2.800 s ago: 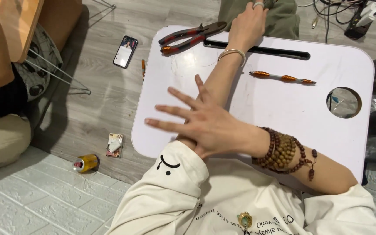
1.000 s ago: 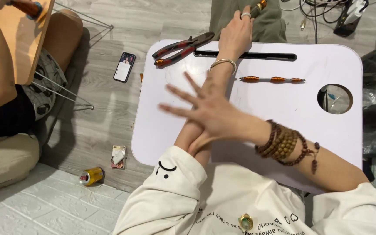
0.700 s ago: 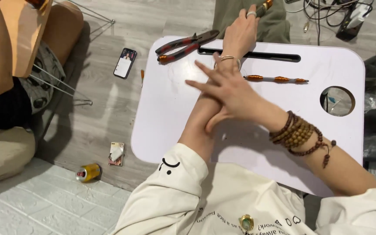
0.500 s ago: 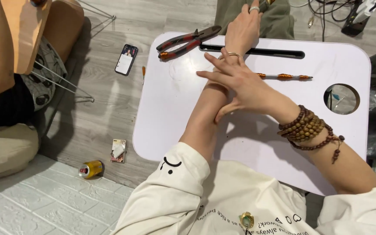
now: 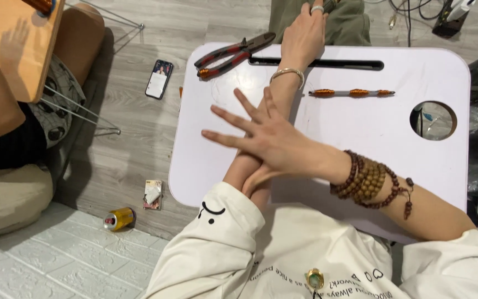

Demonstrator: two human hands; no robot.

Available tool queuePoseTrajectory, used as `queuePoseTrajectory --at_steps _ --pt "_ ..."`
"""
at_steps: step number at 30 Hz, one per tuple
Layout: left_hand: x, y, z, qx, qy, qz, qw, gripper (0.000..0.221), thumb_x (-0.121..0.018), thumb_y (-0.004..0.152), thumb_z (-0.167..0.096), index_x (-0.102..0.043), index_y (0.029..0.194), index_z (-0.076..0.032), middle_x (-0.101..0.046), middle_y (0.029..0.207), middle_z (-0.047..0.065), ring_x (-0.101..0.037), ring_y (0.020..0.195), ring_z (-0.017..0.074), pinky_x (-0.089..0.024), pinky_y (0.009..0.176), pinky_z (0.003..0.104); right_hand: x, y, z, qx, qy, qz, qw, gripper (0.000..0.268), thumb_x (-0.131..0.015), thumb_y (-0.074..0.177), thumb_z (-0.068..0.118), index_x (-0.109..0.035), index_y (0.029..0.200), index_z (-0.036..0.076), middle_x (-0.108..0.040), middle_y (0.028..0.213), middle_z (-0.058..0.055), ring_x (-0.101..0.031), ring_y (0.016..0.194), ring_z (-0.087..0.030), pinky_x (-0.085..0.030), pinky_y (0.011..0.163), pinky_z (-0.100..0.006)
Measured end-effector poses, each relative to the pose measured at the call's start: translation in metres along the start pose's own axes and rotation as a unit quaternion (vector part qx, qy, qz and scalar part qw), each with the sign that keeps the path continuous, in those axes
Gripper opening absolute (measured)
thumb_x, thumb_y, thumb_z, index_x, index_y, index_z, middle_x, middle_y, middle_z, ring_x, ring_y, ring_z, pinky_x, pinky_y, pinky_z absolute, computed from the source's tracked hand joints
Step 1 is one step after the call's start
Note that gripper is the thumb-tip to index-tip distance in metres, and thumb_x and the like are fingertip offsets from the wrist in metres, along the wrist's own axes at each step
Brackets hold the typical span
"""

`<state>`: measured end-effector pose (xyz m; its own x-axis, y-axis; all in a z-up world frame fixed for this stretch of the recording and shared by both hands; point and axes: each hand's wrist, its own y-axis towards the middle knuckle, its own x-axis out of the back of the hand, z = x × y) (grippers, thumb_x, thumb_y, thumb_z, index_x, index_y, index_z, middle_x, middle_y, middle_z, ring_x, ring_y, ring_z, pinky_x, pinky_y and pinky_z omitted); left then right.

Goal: Inspecting and adjusting the copper wire windings on an electric motor rotor using a small tool.

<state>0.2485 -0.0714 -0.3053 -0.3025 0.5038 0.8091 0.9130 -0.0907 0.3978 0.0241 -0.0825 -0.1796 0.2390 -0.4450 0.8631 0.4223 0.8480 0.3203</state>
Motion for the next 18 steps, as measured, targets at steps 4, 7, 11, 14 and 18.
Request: queuePoseTrajectory --at_steps 4,7,11,14,18 --pt "-0.006 -0.001 -0.004 -0.01 -0.004 -0.024 1.0 0.022 -0.047 0.097 -0.027 -0.054 0.104 -0.007 -0.064 0.105 0.017 -0.069 0.063 0.03 -0.059 0.059 0.042 -0.001 0.004 0.021 0.014 -0.015 -0.017 1.0 0.124 -0.067 0.055 0.094 -0.031 0.157 0.035 -0.019 0.168 -0.005 0.006 0.153 -0.039 0.012 0.116 -0.074" --pt "-0.002 -0.004 0.001 -0.009 -0.002 -0.045 0.999 0.026 -0.049 0.095 -0.027 -0.056 0.085 -0.005 -0.063 0.105 0.019 -0.067 0.059 0.0312 -0.059 0.057 0.042 -0.005 0.005 0.004 -0.007 -0.042 -0.001 0.999 0.134 -0.042 0.049 0.107 -0.026 0.16 0.033 -0.011 0.169 -0.008 0.012 0.149 -0.042 0.019 0.111 -0.073" --pt "0.006 -0.004 -0.006 0.016 -0.007 -0.007 1.0 0.023 -0.05 0.096 -0.025 -0.059 0.102 -0.004 -0.061 0.118 0.017 -0.072 0.068 0.0308 -0.061 0.061 0.042 0.009 -0.004 -0.017 -0.017 0.003 -0.035 0.999 0.139 -0.061 0.04 0.099 -0.04 0.155 0.023 -0.024 0.165 -0.014 0.004 0.15 -0.044 0.008 0.114 -0.076" --pt "0.008 -0.008 -0.001 0.026 -0.006 -0.005 1.0 0.023 -0.049 0.096 -0.024 -0.058 0.105 -0.004 -0.061 0.116 0.017 -0.072 0.069 0.0307 -0.061 0.061 0.042 0.009 -0.006 -0.039 -0.026 -0.017 -0.05 0.998 0.14 -0.068 0.036 0.098 -0.044 0.153 0.024 -0.02 0.166 -0.011 0.002 0.151 -0.042 0.001 0.117 -0.076" --pt "0.008 -0.005 -0.006 0.027 -0.012 -0.004 1.0 0.025 -0.048 0.097 -0.024 -0.056 0.112 -0.005 -0.062 0.112 0.016 -0.072 0.07 0.0306 -0.061 0.062 0.043 0.019 -0.019 -0.052 -0.076 -0.017 -0.059 0.995 0.129 -0.084 0.031 0.078 -0.055 0.141 0.017 -0.02 0.166 -0.01 -0.005 0.152 -0.042 -0.006 0.118 -0.072"
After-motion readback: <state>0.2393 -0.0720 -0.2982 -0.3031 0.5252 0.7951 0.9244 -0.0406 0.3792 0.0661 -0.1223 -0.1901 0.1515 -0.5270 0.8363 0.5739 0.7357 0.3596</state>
